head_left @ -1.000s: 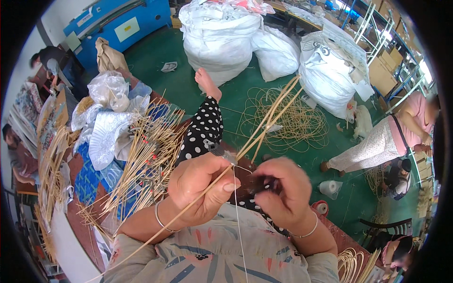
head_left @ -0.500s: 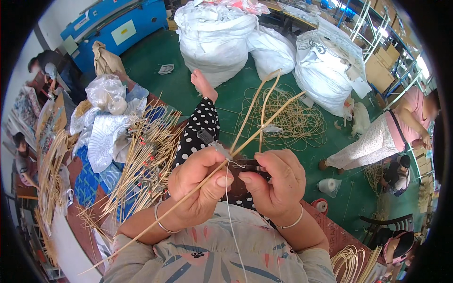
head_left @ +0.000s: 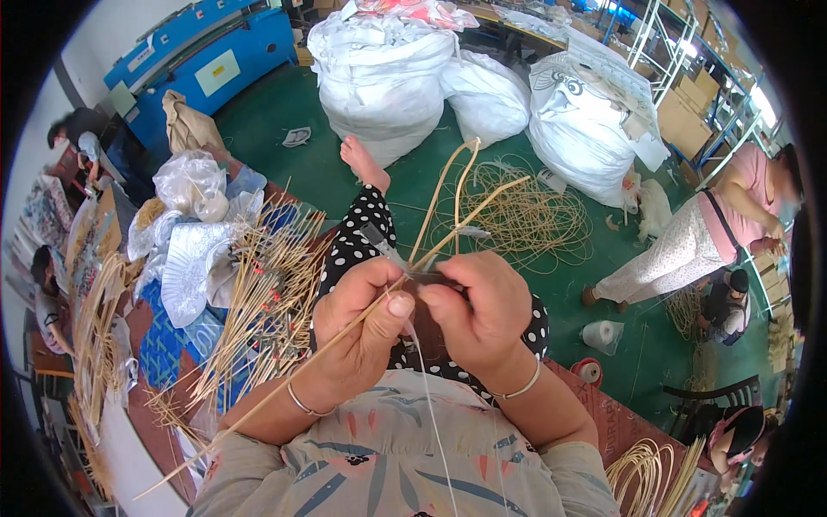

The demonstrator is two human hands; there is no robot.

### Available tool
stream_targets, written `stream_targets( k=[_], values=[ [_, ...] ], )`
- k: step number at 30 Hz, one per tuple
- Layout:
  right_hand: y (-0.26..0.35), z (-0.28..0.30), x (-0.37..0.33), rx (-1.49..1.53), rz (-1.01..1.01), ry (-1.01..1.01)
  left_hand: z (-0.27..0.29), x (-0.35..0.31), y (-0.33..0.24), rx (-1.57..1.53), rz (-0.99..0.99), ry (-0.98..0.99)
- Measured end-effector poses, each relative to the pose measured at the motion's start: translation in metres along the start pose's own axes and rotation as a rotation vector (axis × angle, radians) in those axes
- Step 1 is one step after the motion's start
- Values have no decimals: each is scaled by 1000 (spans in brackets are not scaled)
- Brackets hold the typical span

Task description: The person sits on the floor and assembles bamboo sticks into a cross-shaped structure. They use a red-handled tool to secure the intersection of the sticks with a thin white string, wrapping it tightly around the center. The person repeatedly picks up sticks, aligns them, and ties them together.

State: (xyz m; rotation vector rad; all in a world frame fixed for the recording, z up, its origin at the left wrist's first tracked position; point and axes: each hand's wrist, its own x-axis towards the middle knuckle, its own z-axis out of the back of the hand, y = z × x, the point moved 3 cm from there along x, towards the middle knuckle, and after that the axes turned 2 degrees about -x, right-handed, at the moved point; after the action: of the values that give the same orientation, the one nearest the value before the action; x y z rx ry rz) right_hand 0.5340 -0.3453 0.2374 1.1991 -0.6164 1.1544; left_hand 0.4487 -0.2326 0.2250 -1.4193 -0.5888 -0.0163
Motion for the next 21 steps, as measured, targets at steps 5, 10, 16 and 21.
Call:
stream_targets(
  k=[5, 10, 16, 21],
  values=[
    [1, 9, -3, 17, -83, 30, 5, 1, 1, -18, -38, -59],
    [-20, 15, -25, 427, -470, -67, 14, 1, 1, -178, -48, -133],
    [-21, 5, -17, 973, -759, -103, 33, -8, 6, -433, -69, -101],
    [-6, -7, -6, 1061, -779, 54, 33, -16, 7, -438, -69, -79]
  ],
)
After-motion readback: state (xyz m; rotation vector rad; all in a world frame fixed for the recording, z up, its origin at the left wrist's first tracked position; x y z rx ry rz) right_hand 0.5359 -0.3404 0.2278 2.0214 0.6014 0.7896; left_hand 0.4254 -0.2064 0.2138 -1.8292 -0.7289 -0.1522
